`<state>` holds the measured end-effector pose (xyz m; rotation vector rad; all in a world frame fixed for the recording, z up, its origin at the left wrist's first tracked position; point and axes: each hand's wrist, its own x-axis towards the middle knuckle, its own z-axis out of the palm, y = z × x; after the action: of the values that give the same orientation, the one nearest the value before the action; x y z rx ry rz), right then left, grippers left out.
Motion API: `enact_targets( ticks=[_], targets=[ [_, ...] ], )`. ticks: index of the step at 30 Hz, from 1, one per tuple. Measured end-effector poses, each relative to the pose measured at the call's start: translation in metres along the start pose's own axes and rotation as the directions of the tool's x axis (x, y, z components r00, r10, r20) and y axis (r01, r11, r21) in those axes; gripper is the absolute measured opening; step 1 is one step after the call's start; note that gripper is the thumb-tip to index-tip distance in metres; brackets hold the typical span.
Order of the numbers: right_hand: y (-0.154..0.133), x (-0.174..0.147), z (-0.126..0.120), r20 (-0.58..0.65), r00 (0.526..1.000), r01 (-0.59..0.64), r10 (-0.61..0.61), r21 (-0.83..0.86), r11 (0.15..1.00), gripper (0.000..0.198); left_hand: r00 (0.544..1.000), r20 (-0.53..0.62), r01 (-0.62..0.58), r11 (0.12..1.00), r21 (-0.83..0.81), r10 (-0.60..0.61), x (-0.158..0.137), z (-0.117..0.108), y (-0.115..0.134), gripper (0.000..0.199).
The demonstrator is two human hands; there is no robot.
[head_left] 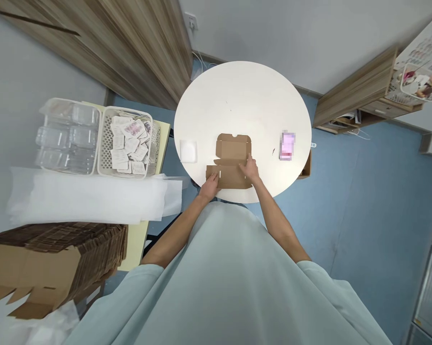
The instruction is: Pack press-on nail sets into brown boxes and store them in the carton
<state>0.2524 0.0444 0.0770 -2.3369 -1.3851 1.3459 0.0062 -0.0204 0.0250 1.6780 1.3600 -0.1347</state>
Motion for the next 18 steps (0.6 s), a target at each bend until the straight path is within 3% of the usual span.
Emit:
enact_targets(
  ticks=[6,10,14,16,18],
  targets=[
    [0.016,-0.011,0.016,0.018,1.0,0.006,-0.004,-0.076,0.997,0.086,0.999,-0.031,0.032,0.995,-0.096,-0.035,-0.001,-0.013,0.0,0.075],
    [0.037,-0.029,0.019,0.125,0.991,0.079,-0.057,-0.181,0.98,0.111,0.993,-0.074,0.081,0.988,-0.134,-0.092,-0.003,-0.012,-0.001,0.07],
    [0.054,-0.047,0.025,0.208,0.974,0.141,-0.09,-0.248,0.958,0.14,0.982,-0.134,0.101,0.972,-0.211,-0.131,-0.006,-0.006,-0.003,0.095],
    [0.058,-0.054,0.029,0.223,0.969,0.163,-0.105,-0.26,0.952,0.146,0.981,-0.14,0.101,0.968,-0.229,-0.136,-0.007,-0.007,-0.003,0.106],
    [0.059,-0.06,0.033,0.225,0.967,0.175,-0.118,-0.257,0.95,0.147,0.981,-0.136,0.11,0.976,-0.19,-0.137,-0.005,-0.011,-0.001,0.104]
  ],
)
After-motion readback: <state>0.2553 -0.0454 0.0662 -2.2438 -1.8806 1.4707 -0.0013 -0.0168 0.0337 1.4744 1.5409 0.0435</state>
